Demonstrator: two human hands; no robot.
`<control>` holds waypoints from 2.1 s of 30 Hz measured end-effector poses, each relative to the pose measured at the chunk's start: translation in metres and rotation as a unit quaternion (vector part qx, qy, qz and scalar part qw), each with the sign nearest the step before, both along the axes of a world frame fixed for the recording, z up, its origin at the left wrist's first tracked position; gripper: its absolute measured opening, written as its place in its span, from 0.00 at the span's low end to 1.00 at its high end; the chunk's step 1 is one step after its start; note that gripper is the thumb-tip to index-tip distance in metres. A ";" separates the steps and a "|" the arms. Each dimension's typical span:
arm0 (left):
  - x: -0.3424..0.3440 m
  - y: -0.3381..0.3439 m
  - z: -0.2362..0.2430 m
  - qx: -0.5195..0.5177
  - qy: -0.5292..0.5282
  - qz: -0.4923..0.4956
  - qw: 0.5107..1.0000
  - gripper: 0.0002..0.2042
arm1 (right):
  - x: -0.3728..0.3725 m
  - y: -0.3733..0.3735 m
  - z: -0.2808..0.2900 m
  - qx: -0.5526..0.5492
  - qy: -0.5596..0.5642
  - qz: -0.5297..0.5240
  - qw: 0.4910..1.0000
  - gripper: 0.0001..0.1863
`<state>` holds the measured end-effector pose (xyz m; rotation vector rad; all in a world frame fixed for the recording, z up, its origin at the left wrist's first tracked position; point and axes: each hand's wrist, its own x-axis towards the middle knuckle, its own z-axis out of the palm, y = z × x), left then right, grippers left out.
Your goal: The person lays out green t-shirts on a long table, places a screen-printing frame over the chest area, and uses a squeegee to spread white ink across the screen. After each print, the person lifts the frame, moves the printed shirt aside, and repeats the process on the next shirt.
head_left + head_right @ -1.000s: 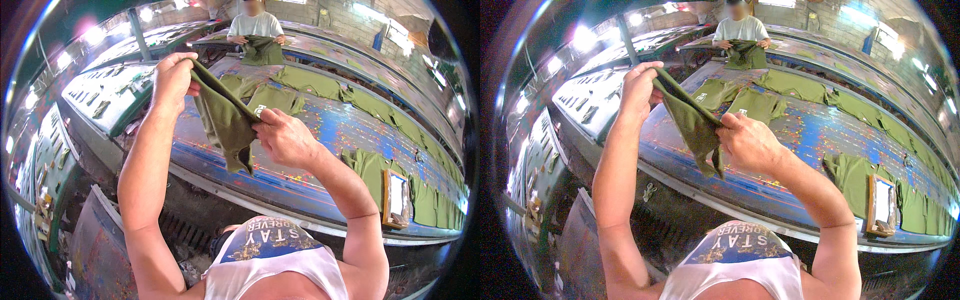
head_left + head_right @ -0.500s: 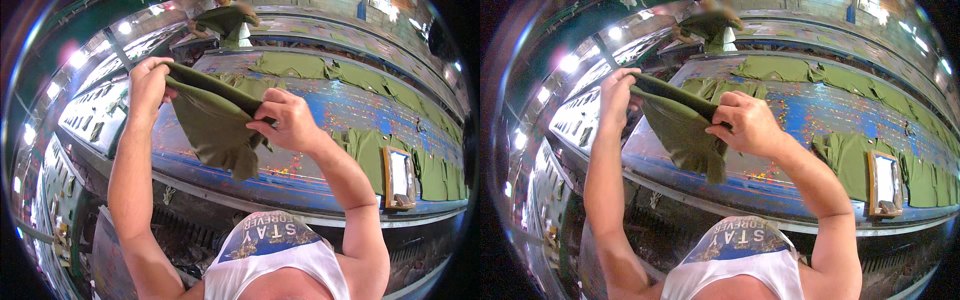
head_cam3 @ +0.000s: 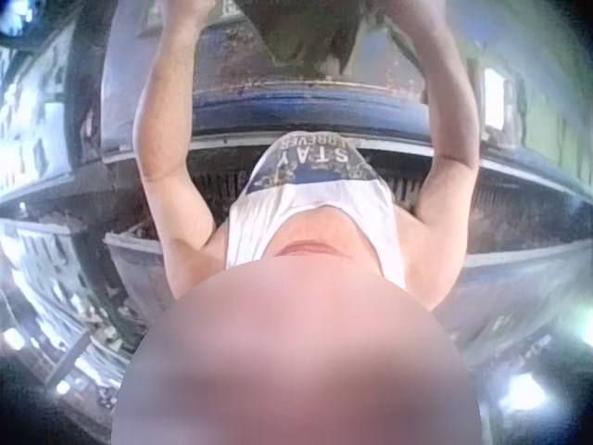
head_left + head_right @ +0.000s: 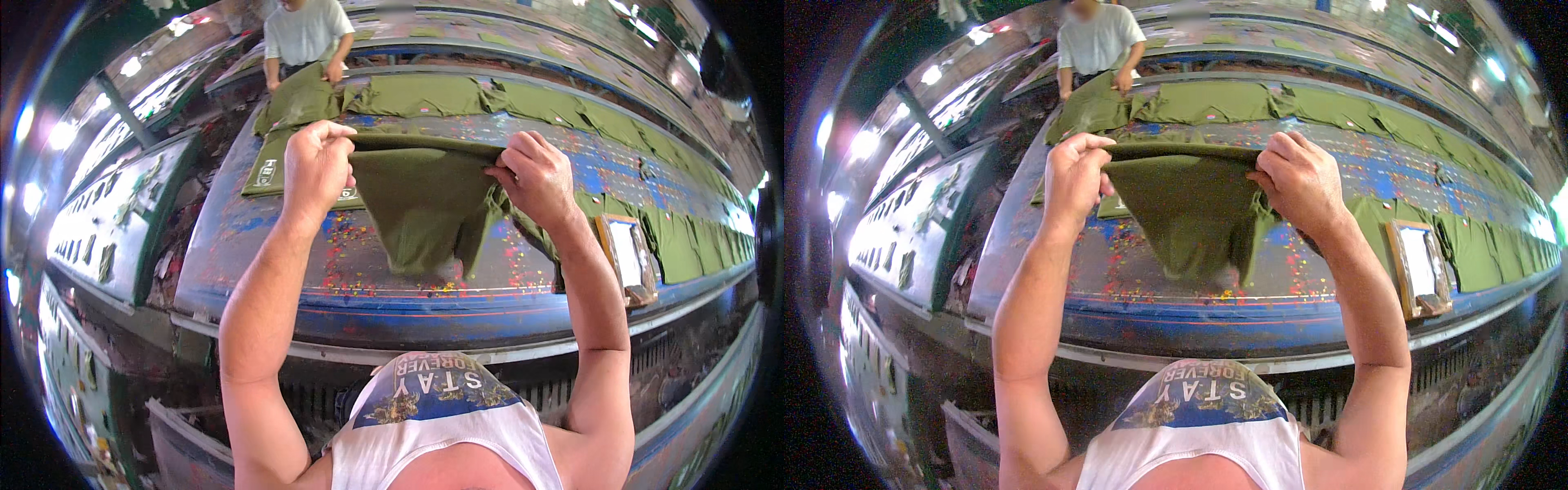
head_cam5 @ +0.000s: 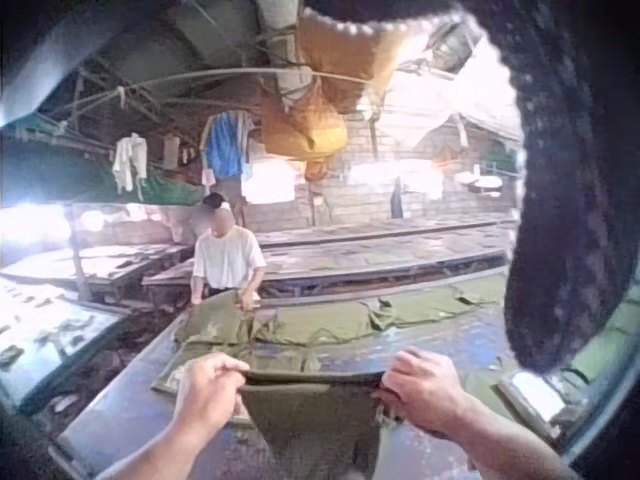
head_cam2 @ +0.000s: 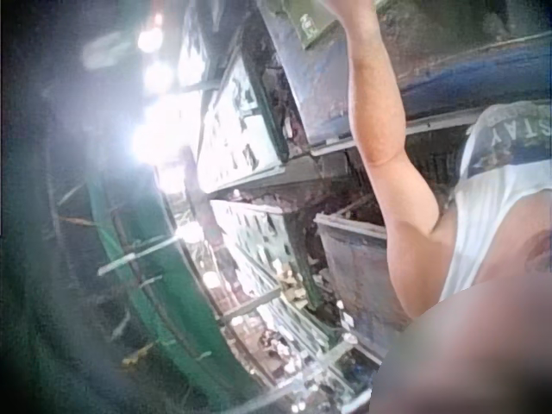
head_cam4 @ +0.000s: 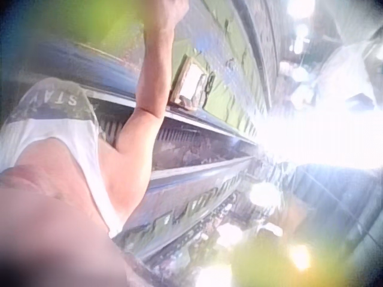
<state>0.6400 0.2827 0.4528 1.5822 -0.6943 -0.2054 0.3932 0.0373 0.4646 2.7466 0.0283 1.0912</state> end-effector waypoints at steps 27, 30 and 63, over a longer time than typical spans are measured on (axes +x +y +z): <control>-0.032 0.071 -0.297 0.085 -0.103 -0.144 0.980 0.11 | -0.130 0.135 -0.258 0.391 0.079 -0.324 0.858 0.13; 0.009 0.010 -0.295 0.006 -0.165 -0.075 0.983 0.06 | -0.128 0.132 -0.271 0.483 0.055 -0.456 0.745 0.18; -0.099 0.077 -0.291 0.384 -0.043 -0.016 0.922 0.22 | -0.095 0.110 -0.276 0.482 0.231 -0.377 0.756 0.27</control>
